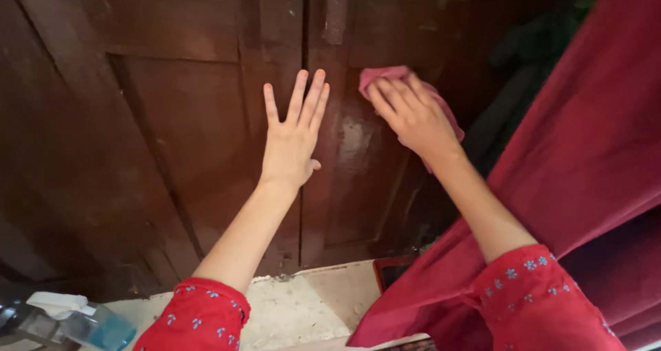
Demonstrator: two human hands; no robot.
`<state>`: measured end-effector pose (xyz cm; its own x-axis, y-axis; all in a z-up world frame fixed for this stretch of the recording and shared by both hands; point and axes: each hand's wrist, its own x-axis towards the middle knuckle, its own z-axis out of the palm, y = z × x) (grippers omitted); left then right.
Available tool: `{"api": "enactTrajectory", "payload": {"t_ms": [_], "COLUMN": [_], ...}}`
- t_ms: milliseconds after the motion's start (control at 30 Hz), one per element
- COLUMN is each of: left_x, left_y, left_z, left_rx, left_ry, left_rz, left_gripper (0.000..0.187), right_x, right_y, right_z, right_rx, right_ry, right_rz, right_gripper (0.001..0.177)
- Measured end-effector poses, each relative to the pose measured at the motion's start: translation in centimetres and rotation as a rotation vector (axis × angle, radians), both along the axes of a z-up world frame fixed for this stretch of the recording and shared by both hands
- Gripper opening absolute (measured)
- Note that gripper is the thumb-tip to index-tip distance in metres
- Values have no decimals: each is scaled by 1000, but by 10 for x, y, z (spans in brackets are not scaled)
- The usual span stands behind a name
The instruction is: The person prepares a cleaning solution by spraying a liquid onto a cloth and then wipes down a wooden window frame and its green textured glass panes.
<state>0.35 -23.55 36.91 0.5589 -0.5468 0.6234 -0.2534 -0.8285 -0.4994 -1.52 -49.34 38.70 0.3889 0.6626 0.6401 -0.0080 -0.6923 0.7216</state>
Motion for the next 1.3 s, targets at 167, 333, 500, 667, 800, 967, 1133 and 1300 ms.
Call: {"api": "enactTrajectory", "payload": {"t_ms": [167,333,500,667,800,967,1133,1300], "left_x": [-3,-6,-7,-10,-7,-8,-3,-1], "left_y": [-1,-4,-3,-8,-14,-18,-19,-14], "left_z": [3,-8,-39,-68,-79,-83,-87,-105], "left_rx": [23,-34,87,129,129,55,0,35], "left_ry": [16,-35,-151,-33,-43,-19,10,-80], "left_rz": [27,-22,-30,-68,-48,-34,-66,-59], "left_gripper": [141,133,87,95,103,122,127,121], "right_x": [-11,-20,-14,-9,-9,-10,-14,-20], "right_y": [-42,-59,-54,-46,-49,-45,-43,-39], "right_z": [-9,-20,-41,-80,-119,-166,-202,-226], "right_rx": [-113,-171,-123,-79,-89,-68,-117,-126], "right_ry": [-195,-262,-317,-279,-223,-175,-144,-66], "right_rz": [-253,-392,-379,-385,-374,-362,-429,-440], "right_gripper": [43,42,39,31,33,33,35,39]}}
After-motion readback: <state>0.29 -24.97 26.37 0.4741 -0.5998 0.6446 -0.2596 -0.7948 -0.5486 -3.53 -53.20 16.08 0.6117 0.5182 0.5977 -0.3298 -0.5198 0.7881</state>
